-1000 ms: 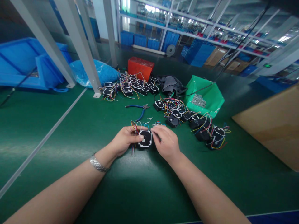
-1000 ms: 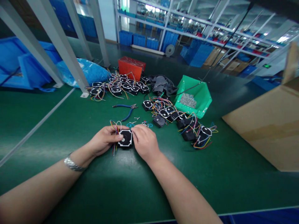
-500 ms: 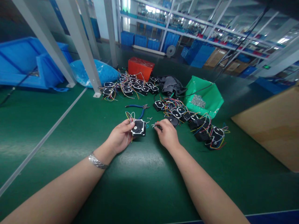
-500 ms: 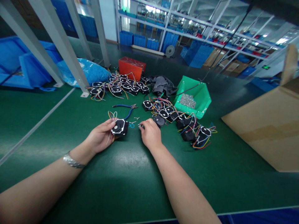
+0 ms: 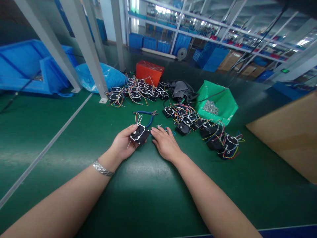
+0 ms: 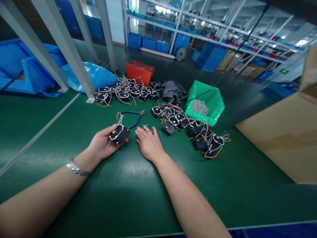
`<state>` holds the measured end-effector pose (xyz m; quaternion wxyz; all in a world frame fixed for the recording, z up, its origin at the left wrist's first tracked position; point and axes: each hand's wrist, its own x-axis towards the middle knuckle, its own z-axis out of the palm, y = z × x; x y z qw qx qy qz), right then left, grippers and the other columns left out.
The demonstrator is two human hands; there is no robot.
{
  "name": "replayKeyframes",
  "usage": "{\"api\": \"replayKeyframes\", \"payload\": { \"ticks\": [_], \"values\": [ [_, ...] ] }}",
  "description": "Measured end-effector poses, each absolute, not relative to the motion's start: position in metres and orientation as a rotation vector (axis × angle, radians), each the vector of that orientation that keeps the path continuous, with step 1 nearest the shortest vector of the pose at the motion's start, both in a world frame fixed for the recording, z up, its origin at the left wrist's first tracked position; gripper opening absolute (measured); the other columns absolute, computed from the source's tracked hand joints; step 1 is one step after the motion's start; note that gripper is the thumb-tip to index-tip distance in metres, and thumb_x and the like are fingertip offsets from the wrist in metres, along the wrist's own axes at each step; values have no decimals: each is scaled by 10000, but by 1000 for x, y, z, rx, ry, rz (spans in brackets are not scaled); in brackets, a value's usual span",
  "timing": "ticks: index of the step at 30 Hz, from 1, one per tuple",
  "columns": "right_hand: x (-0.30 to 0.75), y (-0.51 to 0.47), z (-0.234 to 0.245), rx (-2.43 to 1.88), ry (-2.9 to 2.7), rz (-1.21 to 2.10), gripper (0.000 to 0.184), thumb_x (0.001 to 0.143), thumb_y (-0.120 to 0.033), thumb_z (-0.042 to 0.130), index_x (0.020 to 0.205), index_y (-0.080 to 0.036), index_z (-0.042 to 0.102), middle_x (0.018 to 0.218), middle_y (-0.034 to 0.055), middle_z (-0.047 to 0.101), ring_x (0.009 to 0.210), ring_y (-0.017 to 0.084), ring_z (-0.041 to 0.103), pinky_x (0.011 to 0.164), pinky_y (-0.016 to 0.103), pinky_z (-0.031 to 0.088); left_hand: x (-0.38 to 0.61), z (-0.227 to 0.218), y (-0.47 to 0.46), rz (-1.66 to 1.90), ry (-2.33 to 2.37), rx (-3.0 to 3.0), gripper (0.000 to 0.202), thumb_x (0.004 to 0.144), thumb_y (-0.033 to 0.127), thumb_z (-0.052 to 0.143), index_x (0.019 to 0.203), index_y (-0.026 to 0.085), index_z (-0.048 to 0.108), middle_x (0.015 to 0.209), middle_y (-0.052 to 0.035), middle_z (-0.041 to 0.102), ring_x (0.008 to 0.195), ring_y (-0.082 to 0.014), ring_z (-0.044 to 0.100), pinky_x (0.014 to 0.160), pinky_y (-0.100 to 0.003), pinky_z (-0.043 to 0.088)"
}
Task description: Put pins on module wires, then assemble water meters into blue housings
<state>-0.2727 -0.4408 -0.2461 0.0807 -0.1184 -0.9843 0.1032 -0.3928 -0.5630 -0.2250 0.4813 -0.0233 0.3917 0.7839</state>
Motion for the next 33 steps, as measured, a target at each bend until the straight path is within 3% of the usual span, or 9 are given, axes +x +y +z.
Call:
{"api": "replayKeyframes", "payload": {
  "ticks": [5, 9, 15, 22, 29, 33],
  "values": [
    [-271, -438, -244, -306, -2865, 268, 208, 823, -150, 442, 935, -173, 615, 1033, 38, 610, 984, 153, 512, 956, 354, 272, -389, -229, -563, 1887, 967, 196, 82, 640, 154, 618, 673, 127, 549, 550, 21, 549, 485, -83, 525, 472, -189, 450],
    [-267, -438, -238, -322, -2891, 190, 190, 799, -106, 445, 822, -148, 629, 847, 54, 628, 855, 168, 527, 807, 312, 359, -388, -228, -564, 1828, 1003, 275, 174, 584, 150, 677, 698, 123, 549, 563, 20, 571, 485, -63, 519, 481, -160, 420],
    [-263, -440, -231, -490, -2848, 81, 288, 777, -165, 502, 1061, -154, 549, 1006, 89, 556, 922, 216, 465, 766, 329, 377, -389, -227, -565, 1833, 999, 254, 199, 570, 189, 688, 694, 126, 546, 547, 35, 542, 467, -55, 501, 464, -159, 402],
    [-260, -430, -232, -539, -2945, 128, 157, 783, -146, 494, 884, -154, 614, 885, 83, 549, 832, 191, 475, 727, 292, 389, -388, -226, -564, 1815, 1011, 264, 218, 555, 188, 701, 689, 131, 539, 532, 37, 548, 450, -53, 494, 440, -151, 387],
    [-261, -429, -232, -607, -2871, 162, 101, 778, -115, 465, 743, -153, 552, 821, 74, 522, 794, 177, 468, 709, 286, 382, -383, -228, -565, 1710, 1063, 407, 266, 524, 195, 742, 681, 135, 536, 562, 18, 594, 458, -70, 525, 439, -161, 377],
    [-260, -437, -224, -591, -2534, 481, 87, 804, -170, 434, 763, -159, 511, 791, 57, 529, 770, 163, 482, 711, 287, 387, -381, -227, -565, 1688, 1083, 446, 276, 526, 204, 749, 673, 136, 525, 563, 17, 593, 462, -68, 523, 444, -161, 372]
  ]
}}
